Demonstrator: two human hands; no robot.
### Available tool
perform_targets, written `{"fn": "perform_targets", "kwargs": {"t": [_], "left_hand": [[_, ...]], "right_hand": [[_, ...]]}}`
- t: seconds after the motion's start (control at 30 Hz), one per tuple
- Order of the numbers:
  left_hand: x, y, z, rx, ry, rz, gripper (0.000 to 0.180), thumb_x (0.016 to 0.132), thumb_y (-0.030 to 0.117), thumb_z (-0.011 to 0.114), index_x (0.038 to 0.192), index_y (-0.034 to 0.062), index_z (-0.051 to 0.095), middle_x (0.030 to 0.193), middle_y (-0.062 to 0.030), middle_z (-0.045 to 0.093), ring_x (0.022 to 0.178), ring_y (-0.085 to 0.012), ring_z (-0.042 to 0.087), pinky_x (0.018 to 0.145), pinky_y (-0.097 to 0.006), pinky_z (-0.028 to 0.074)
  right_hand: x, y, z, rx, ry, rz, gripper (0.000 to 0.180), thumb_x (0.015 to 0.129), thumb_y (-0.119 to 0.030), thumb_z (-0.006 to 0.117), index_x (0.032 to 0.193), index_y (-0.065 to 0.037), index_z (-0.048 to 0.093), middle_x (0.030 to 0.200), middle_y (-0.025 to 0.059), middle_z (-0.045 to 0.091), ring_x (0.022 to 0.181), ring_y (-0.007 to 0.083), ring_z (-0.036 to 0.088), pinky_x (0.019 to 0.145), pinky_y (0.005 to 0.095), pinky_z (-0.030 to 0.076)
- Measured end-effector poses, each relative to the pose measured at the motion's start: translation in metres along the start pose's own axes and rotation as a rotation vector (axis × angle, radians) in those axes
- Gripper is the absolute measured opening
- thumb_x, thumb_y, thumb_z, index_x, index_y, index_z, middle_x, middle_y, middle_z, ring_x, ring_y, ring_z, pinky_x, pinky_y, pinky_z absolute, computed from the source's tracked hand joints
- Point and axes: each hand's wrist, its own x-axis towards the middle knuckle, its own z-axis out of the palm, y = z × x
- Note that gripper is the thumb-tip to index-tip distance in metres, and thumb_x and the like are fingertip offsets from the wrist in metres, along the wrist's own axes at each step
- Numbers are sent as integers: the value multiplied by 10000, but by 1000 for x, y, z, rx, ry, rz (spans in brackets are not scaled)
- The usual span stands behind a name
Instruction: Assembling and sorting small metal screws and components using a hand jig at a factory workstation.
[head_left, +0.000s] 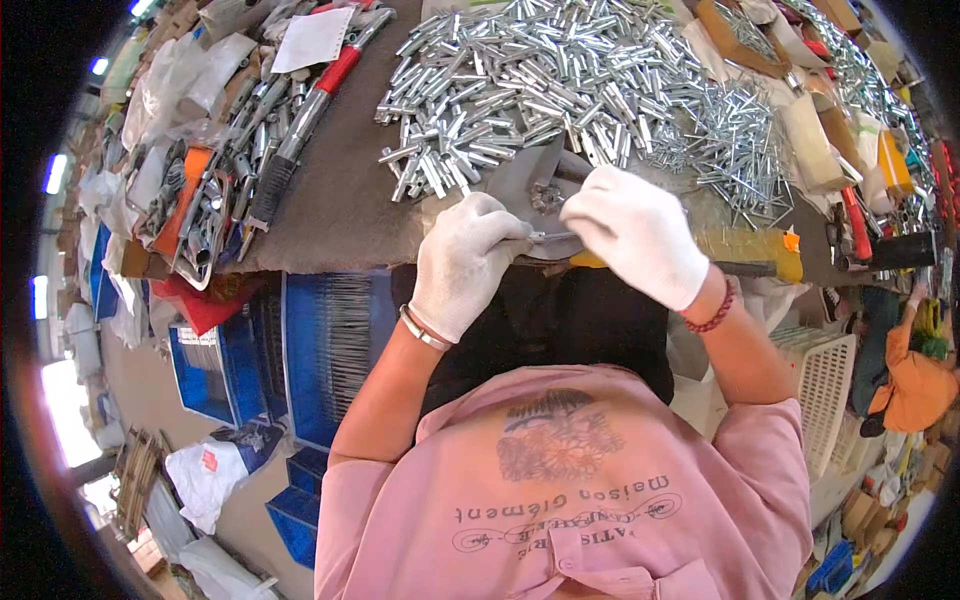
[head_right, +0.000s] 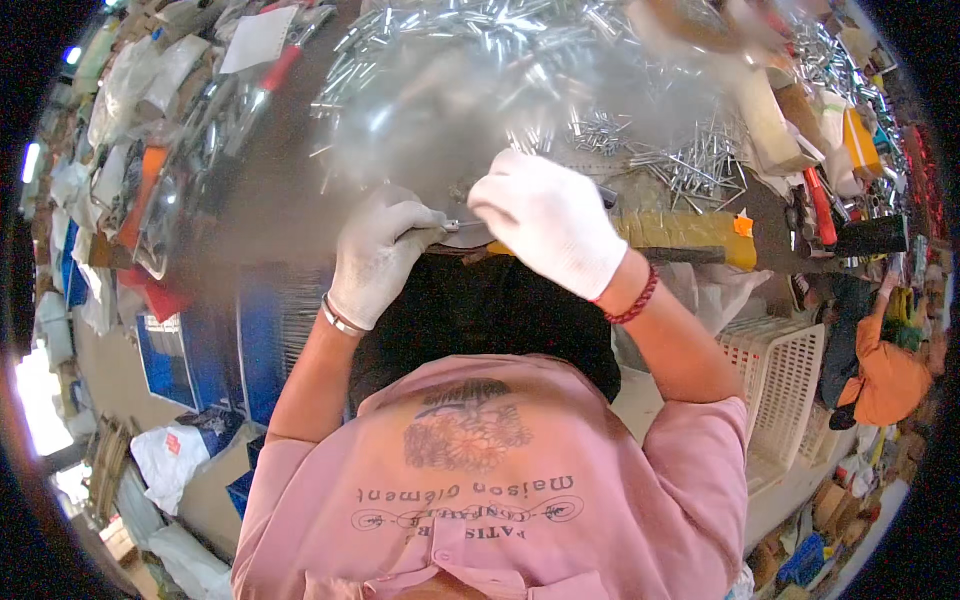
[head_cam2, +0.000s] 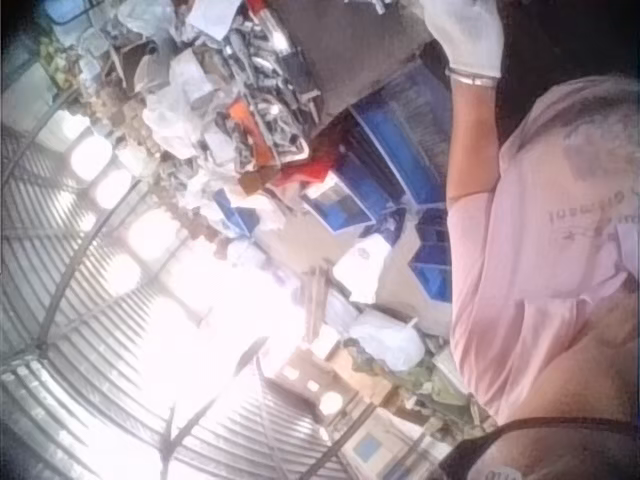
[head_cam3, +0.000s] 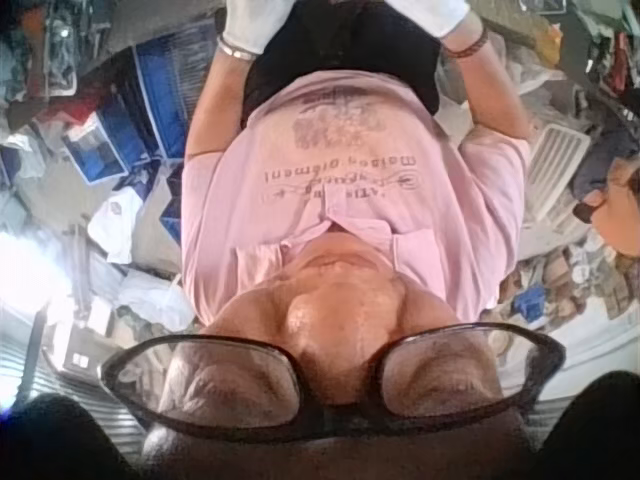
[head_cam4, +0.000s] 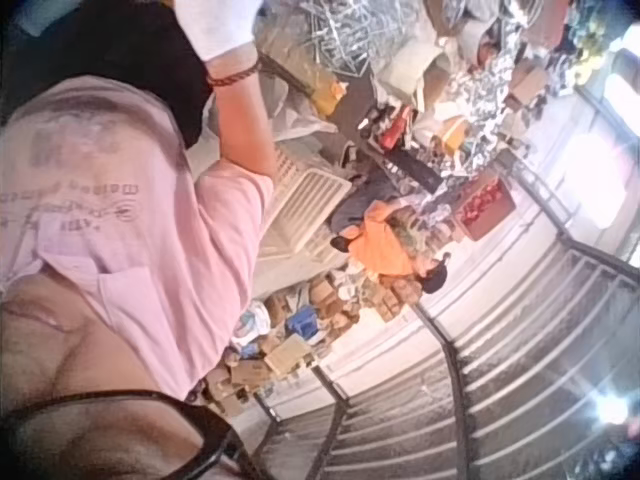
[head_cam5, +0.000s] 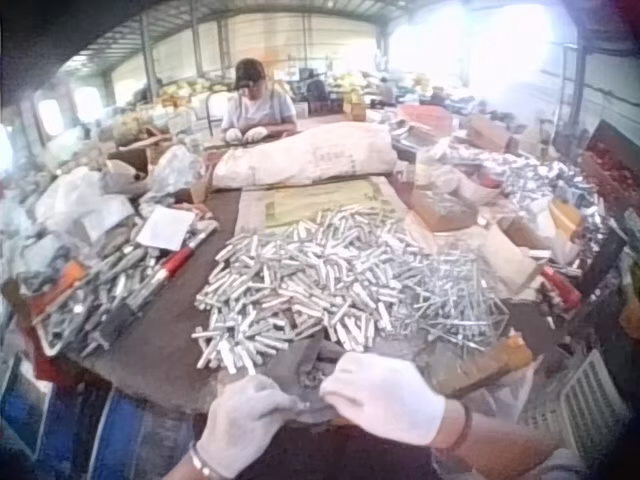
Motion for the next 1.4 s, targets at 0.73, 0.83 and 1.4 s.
{"fn": "perform_targets", "kwargs": {"t": [0.73,0.83,1.4], "left_hand": [[1,-5,0,-41,-29,-8,114,793,65,857,878,94,786,904,-108,680,873,-344,693,765,-437,553],[-1,-6,0,-120,-63,-120,119,801,76,860,900,82,795,902,-114,679,879,-339,688,775,-430,549],[-60,73,-38,-1609,-419,-623,615,1086,443,650,1425,-70,616,1225,-162,754,1057,-236,738,917,-368,604]], "right_hand": [[-3,6,-17,-429,23,64,415,853,-168,812,1252,-135,703,1062,68,696,1003,303,684,869,430,565],[-12,-8,-18,-348,172,-40,334,886,-91,756,1217,-127,734,1141,73,699,1066,306,680,928,439,558],[11,-18,30,-57,20,-85,57,869,-141,730,841,-120,684,893,77,652,906,319,647,821,449,536]]}}
